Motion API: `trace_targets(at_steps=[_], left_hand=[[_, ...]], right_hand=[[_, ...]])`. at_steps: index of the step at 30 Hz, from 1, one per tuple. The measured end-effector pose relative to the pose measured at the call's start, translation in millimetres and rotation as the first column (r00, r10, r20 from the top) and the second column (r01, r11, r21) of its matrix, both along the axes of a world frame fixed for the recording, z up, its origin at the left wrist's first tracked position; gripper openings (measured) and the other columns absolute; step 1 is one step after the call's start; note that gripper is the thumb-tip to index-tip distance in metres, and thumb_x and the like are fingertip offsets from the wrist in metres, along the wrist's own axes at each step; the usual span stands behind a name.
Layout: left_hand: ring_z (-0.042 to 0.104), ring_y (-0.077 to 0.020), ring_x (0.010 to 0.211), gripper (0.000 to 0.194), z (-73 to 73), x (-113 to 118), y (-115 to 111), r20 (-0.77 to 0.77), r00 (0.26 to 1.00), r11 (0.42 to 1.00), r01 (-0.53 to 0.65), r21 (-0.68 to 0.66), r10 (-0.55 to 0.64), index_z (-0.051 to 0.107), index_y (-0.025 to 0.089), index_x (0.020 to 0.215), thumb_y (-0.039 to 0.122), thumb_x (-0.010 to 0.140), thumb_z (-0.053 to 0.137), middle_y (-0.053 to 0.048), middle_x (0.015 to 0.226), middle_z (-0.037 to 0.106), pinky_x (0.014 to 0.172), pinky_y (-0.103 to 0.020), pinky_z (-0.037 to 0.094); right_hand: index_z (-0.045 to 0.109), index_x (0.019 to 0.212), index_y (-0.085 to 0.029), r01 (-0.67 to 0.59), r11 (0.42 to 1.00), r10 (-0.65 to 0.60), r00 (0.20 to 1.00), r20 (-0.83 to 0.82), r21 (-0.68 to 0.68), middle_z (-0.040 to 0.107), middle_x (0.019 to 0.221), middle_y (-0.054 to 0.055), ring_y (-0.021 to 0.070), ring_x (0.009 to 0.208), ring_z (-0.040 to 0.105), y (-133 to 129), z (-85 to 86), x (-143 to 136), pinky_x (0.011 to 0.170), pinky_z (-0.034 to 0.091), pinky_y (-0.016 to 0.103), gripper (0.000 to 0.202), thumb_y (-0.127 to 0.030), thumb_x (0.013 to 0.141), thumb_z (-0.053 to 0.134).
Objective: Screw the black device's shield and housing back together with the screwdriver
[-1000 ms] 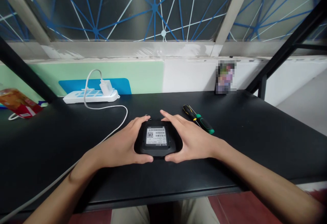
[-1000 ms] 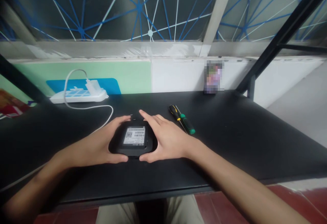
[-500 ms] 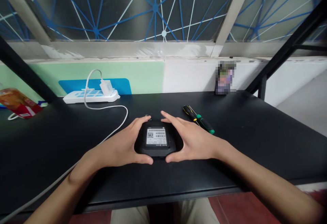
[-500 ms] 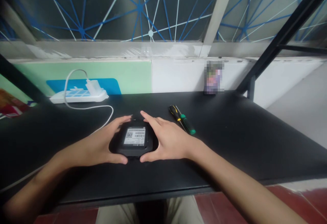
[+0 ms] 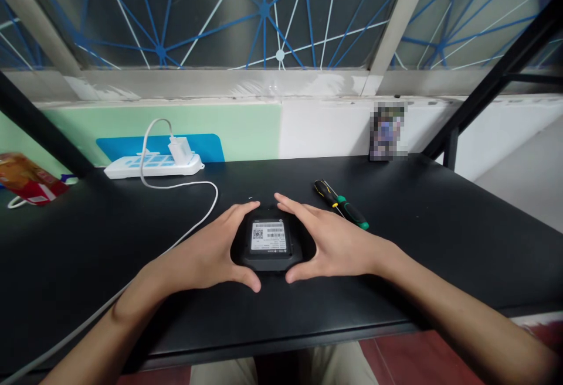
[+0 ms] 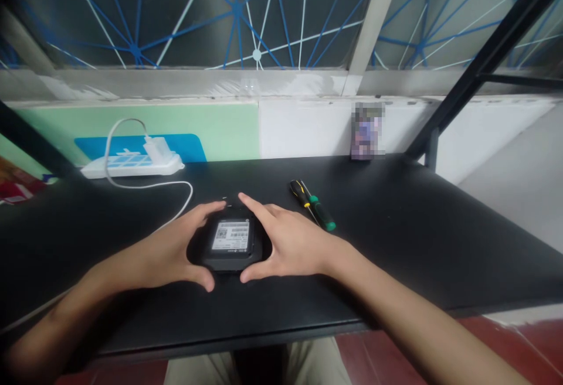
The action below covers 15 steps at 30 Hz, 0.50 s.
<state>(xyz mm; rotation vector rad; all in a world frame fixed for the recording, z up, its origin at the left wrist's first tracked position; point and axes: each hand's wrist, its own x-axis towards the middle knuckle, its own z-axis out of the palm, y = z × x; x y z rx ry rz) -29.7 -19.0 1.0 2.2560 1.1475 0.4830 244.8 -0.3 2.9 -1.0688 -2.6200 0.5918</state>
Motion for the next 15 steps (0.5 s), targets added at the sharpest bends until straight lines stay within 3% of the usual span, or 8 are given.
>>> trace_targets(at_steps=[10, 15], left_hand=[[0.036, -0.0398, 0.145, 0.112, 3.7, 1.0, 0.2, -0.039, 0.999, 1.0, 0.015, 0.005, -0.015, 0.028, 0.029, 0.154, 0.061, 0.064, 0.087, -0.013, 0.159, 0.035, 0.116, -0.057, 0.034], [0.032, -0.0394, 0.147, 0.114, 6.3, 1.3, -0.9, -0.067, 0.998, 1.0, 0.014, -0.001, -0.014, 0.026, 0.028, 0.155, 0.063, 0.064, 0.086, -0.013, 0.161, 0.032, 0.119, -0.056, 0.031]], right_hand=[[0.006, 0.161, -0.026, -0.024, 0.999, 0.024, 1.0, -0.016, 0.021, 0.04, 0.158, 0.02, 0.0417, 0.136, 0.051, 2.5, -2.9, 3.6, 0.106, 0.048, 0.058, 0.131, -0.074, 0.062, 0.077], [0.01, 0.161, -0.024, -0.009, 1.0, 0.009, 1.0, -0.003, 0.001, 0.042, 0.157, 0.02, 0.0402, 0.136, 0.051, 2.1, -0.5, 2.4, 0.108, 0.046, 0.058, 0.124, -0.077, 0.066, 0.07]])
